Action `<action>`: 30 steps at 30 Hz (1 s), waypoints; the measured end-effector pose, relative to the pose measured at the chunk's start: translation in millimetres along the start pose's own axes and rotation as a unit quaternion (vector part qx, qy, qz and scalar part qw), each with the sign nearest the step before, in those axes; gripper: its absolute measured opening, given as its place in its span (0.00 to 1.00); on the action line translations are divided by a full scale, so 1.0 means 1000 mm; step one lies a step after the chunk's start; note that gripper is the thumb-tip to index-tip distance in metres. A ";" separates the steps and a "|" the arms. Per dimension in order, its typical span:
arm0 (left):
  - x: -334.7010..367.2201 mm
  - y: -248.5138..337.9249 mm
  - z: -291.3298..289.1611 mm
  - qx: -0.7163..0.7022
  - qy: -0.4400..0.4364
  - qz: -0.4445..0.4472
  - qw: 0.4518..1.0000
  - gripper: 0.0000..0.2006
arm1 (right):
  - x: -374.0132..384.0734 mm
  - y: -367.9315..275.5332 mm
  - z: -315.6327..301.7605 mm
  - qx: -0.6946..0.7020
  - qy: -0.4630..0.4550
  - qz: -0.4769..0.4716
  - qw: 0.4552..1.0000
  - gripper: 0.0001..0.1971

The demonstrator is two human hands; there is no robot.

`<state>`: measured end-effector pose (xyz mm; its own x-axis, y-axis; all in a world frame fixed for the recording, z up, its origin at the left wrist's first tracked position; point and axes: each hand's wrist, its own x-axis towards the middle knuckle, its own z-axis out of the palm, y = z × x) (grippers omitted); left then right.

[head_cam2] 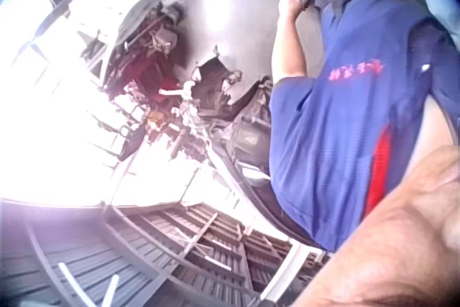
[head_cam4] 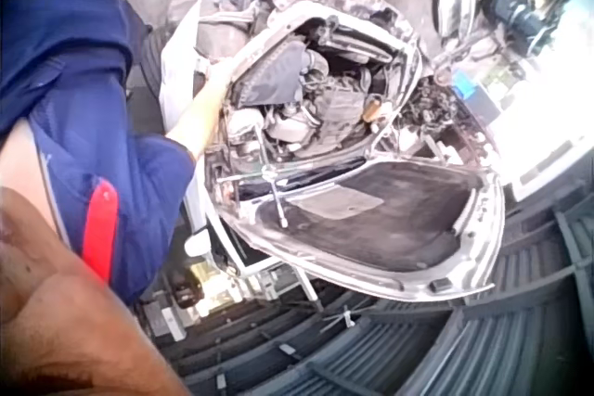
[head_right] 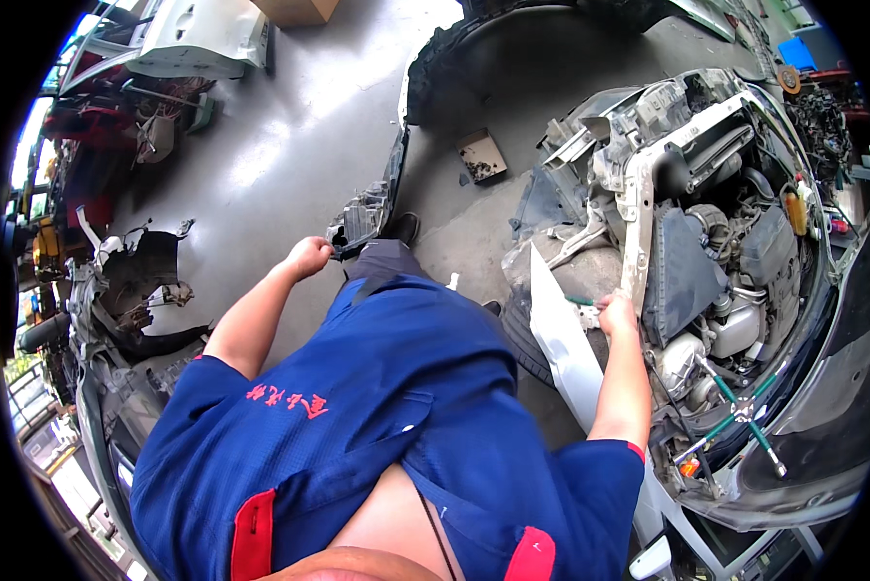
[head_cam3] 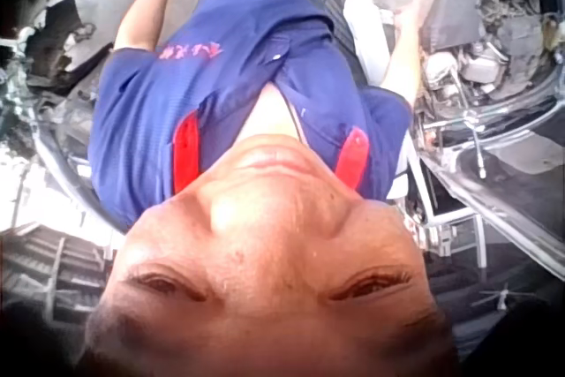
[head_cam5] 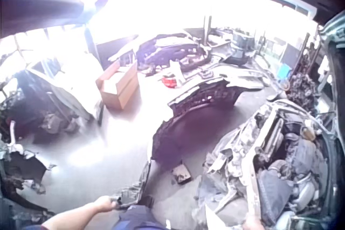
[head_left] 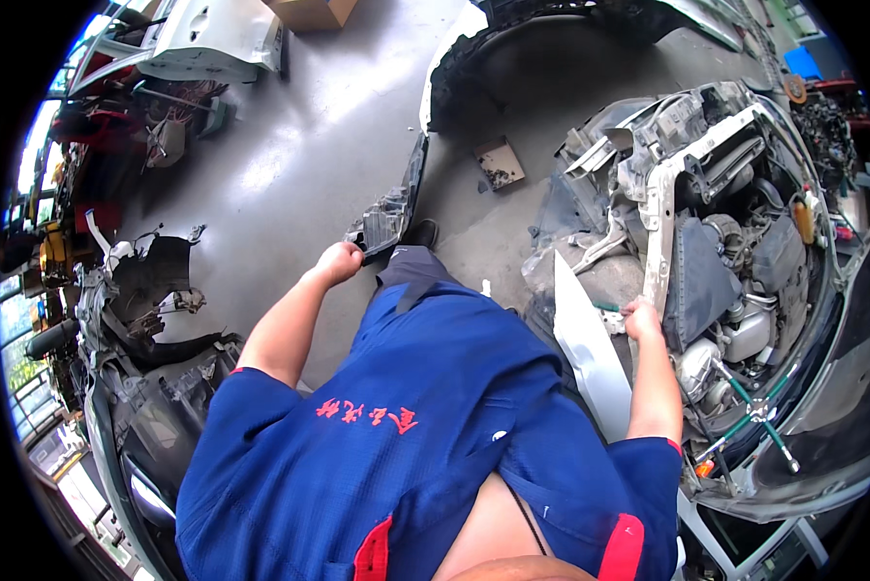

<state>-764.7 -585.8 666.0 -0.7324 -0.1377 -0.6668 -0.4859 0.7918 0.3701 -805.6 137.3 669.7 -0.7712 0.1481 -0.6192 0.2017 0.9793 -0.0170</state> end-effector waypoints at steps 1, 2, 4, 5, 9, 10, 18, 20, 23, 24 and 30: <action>0.009 0.004 -0.021 0.023 0.016 0.023 0.999 0.16 | -0.004 -0.012 -0.007 -0.014 0.011 0.007 1.000 0.11; 0.026 0.004 -0.039 0.006 0.032 0.053 0.998 0.16 | -0.004 -0.022 -0.014 -0.027 0.022 0.015 0.999 0.11; 0.047 0.021 -0.078 -0.015 0.048 0.067 0.996 0.16 | 0.012 0.004 0.006 0.144 0.022 0.073 0.987 0.10; 0.050 0.024 -0.089 -0.032 0.047 0.064 0.996 0.16 | 0.018 0.021 0.020 0.158 0.049 0.091 0.982 0.10; 0.038 -0.002 -0.098 0.000 0.047 0.007 0.999 0.16 | 0.026 0.010 0.014 0.212 0.092 0.155 0.961 0.10; 0.033 -0.008 -0.094 0.004 0.041 0.005 0.999 0.16 | 0.027 0.014 0.014 0.146 0.085 0.061 0.984 0.10; -0.039 -0.009 -0.063 0.031 -0.044 -0.054 0.997 0.16 | 0.022 0.012 0.006 0.074 0.040 0.018 0.996 0.11; -0.044 -0.006 -0.067 0.012 -0.050 -0.130 0.990 0.16 | 0.014 0.010 0.005 0.082 0.041 0.013 0.996 0.11; -0.041 -0.004 -0.074 0.009 -0.054 -0.183 0.982 0.17 | 0.016 0.009 0.000 0.084 0.054 0.005 0.995 0.11; -0.032 -0.007 -0.081 0.020 -0.038 -0.164 0.985 0.17 | 0.015 0.011 0.002 0.079 0.063 0.005 0.995 0.11; -0.006 0.040 -0.112 0.002 0.069 -0.042 0.997 0.17 | 0.015 0.011 0.001 0.097 0.054 -0.001 0.994 0.11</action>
<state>-833.0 -620.2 757.3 -0.7475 -0.2839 -0.6005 -0.5472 0.7758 0.3143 -813.9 149.9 659.5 -0.8302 0.1710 -0.5306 0.3053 0.9358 -0.1761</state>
